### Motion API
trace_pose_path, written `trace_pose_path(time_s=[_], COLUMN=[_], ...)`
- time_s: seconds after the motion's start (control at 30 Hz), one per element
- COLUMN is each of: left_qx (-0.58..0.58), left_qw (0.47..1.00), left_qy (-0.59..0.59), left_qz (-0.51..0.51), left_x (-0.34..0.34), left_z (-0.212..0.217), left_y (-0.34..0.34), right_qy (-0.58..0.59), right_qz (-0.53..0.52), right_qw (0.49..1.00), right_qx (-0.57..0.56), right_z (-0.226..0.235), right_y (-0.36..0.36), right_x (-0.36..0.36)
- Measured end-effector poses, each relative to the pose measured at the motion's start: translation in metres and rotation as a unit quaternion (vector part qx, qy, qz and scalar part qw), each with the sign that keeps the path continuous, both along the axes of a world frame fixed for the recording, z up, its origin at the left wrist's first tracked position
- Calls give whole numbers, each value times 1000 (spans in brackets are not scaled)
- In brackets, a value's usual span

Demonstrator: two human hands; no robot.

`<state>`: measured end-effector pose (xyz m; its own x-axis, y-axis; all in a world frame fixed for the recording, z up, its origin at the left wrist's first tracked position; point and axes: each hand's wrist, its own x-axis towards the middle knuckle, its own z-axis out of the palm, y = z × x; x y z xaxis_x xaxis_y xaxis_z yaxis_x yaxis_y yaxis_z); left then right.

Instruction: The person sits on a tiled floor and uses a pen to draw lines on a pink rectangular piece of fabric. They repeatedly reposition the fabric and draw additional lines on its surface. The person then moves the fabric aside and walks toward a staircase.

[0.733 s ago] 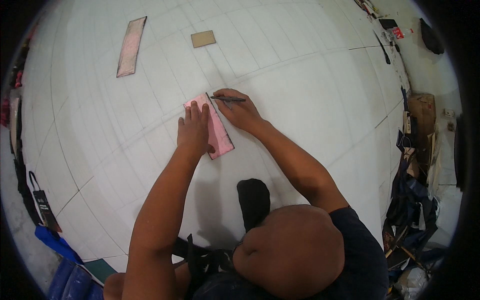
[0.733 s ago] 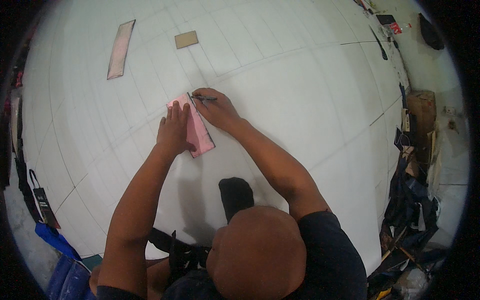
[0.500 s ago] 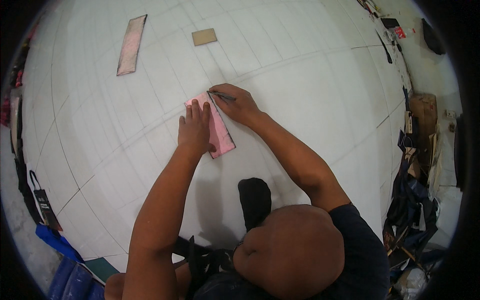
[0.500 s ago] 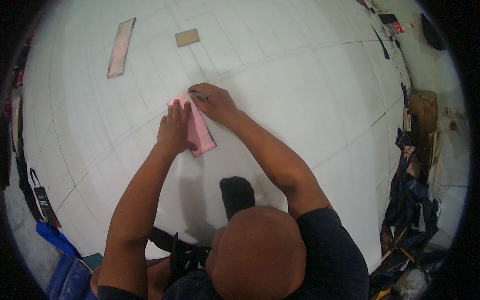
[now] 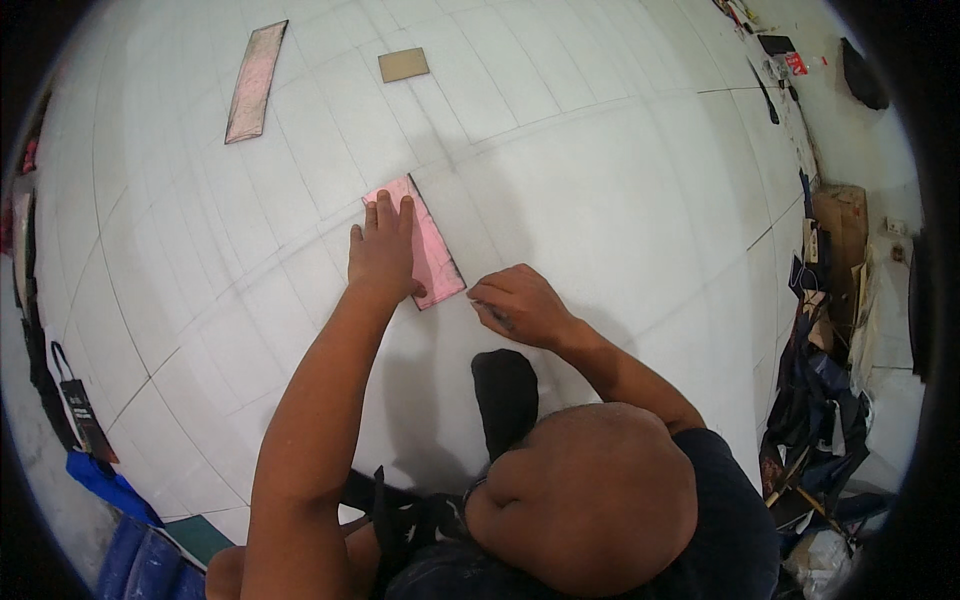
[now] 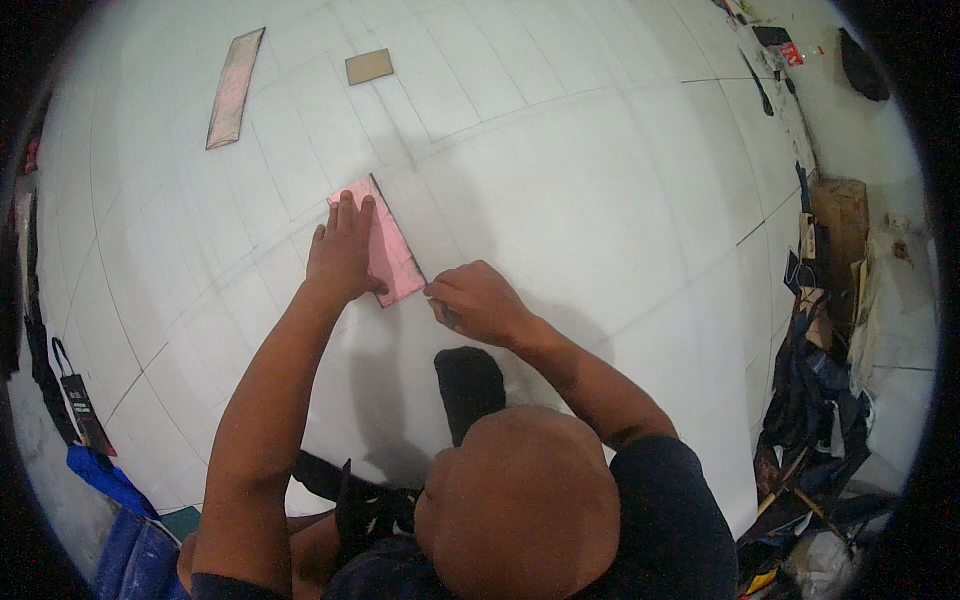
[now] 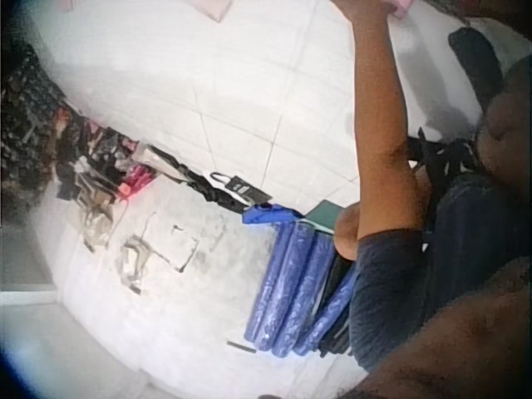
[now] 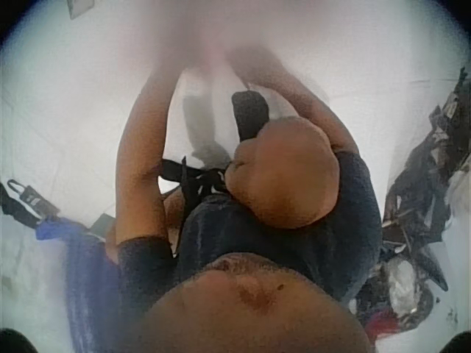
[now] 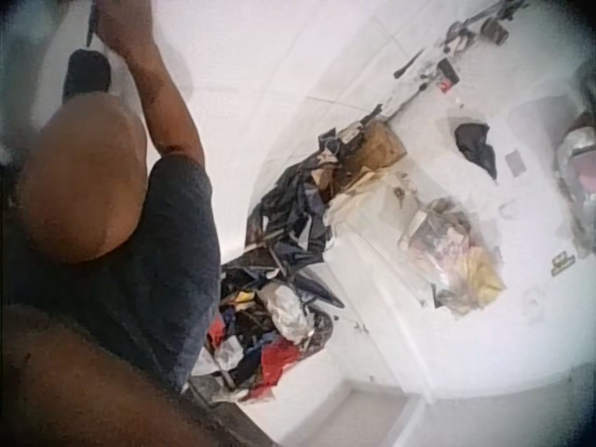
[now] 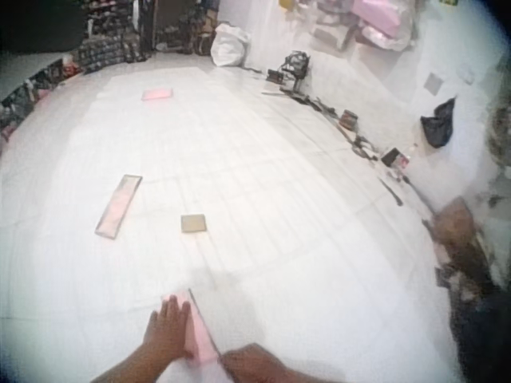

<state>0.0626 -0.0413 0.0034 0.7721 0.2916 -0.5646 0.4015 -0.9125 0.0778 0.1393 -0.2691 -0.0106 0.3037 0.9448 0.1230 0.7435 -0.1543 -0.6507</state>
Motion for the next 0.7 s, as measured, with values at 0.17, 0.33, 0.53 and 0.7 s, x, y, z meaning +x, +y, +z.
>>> trace_pose_path(time_s=[0.17,0.33,0.53,0.7], left_qx=[-2,-5,-10,-12], left_qw=[1000,1000,1000,1000], left_qy=[-3,5,-29,-4], left_qz=[0,-3,3,3], left_x=[-2,0,-3,2], left_z=[2,2,-3,3], left_y=[1,1,2,1], right_qy=[220,261,249,209], right_qz=[-208,-183,-182,-166], right_qw=[953,948,948,963], right_qx=[-8,-21,-79,-46], right_z=[-9,-21,-20,-21], right_y=[5,21,29,26], right_x=[-34,-69,-70,-72])
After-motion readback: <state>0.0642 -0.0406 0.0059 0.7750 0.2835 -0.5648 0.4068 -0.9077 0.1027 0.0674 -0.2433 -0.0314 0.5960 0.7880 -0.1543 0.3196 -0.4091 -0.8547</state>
